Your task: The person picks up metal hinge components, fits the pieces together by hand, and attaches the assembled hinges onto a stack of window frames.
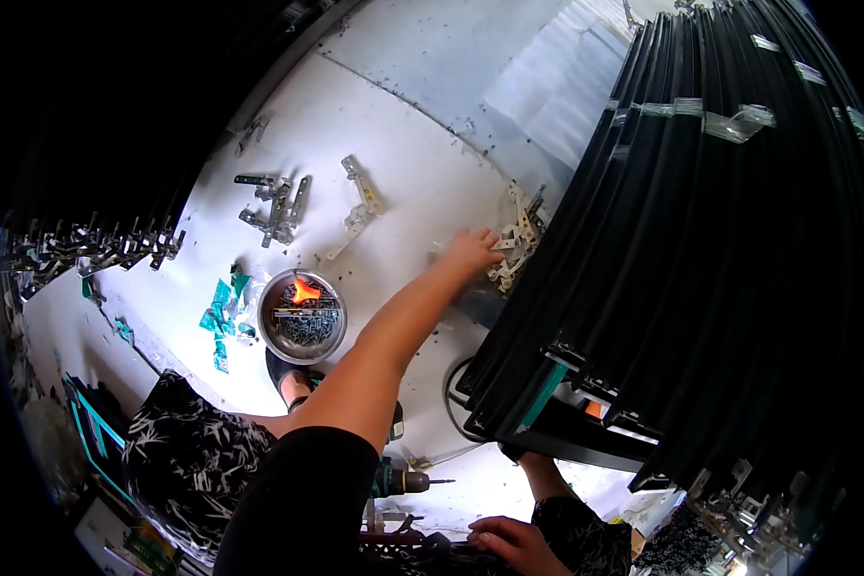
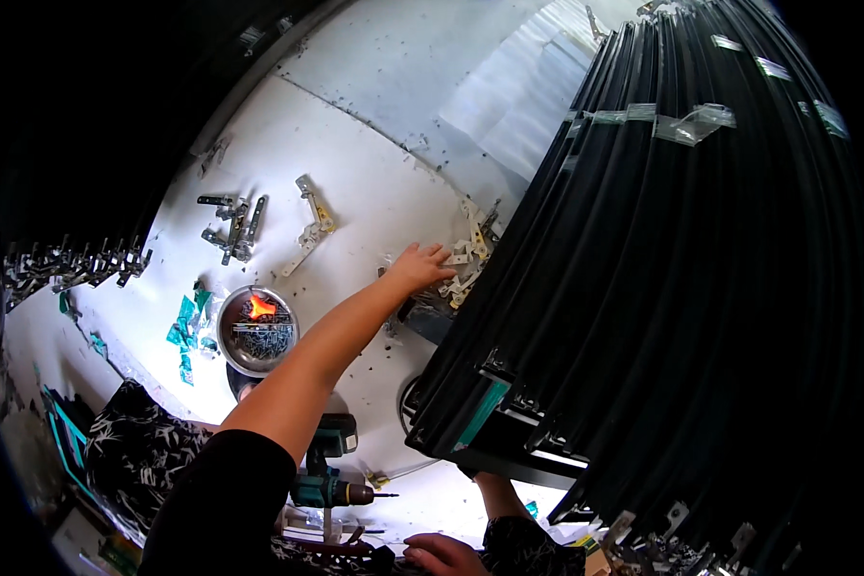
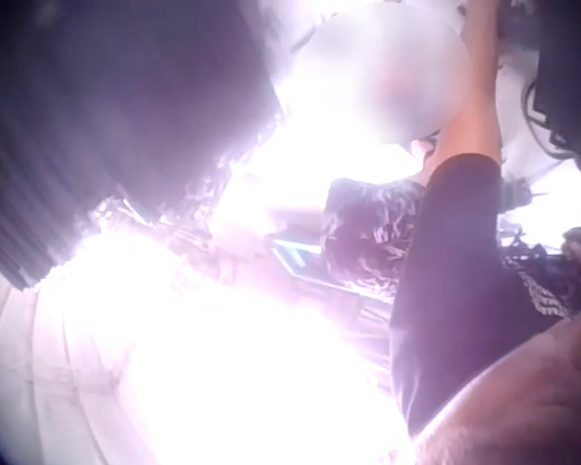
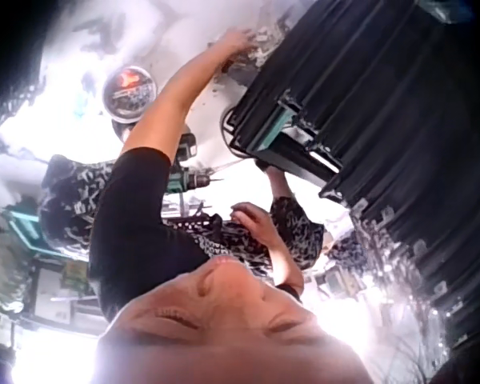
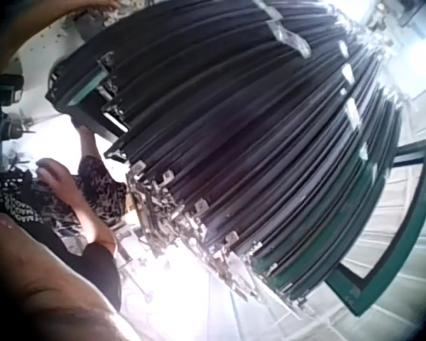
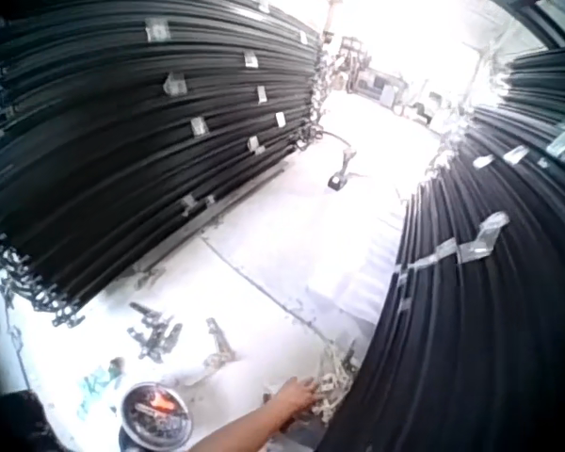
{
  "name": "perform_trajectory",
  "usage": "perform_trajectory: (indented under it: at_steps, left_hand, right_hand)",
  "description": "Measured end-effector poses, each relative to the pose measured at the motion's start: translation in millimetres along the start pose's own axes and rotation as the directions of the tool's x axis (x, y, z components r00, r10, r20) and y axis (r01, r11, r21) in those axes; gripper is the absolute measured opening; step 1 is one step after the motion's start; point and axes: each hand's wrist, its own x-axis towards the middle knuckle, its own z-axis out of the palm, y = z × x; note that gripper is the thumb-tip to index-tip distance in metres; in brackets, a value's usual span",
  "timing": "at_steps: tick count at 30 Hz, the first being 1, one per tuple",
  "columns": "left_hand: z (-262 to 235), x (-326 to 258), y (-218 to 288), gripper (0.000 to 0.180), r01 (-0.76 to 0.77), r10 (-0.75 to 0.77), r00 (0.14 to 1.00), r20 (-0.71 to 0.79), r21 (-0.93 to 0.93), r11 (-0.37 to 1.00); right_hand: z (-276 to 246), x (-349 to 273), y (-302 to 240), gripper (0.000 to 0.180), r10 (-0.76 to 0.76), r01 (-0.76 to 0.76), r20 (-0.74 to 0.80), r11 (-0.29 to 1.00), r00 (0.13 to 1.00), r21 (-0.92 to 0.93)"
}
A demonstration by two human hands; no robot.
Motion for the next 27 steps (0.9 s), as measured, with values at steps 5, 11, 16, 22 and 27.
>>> perform_trajectory:
  at_steps: [5, 11, 16, 22, 27]
  left_hand:
    - [-26, 10, -3, 0.032, 0.032, -0.002, 0.930, 0.368, -0.076, 0.997]
    - [-11, 2, -2, 0.024, -0.017, 0.045, 0.979, 0.198, -0.145, 0.989]
    - [3, 9, -24, 0.021, -0.003, 0.022, 0.995, 0.100, -0.192, 0.981]
    - [-16, 13, -52, 0.004, 0.047, -0.078, 0.964, -0.253, -0.127, 0.991]
    - [-18, -36, -58, 0.004, 0.173, -0.218, 0.963, -0.160, -0.258, 0.951]
  right_hand:
    - [0, 8, -12, 0.018, 0.036, -0.033, -0.031, 0.995, 0.999, 0.098]
    - [4, 11, -34, 0.019, 0.049, -0.043, -0.053, 0.992, 0.997, 0.117]
    - [10, 21, -26, 0.020, 0.061, -0.064, -0.087, 0.997, 0.994, -0.034]
    - [16, 22, -30, 0.021, 0.135, -0.138, -0.093, 0.990, 0.987, -0.023]
    - [16, 19, -25, 0.021, 0.106, -0.108, -0.121, 0.994, 0.987, -0.015]
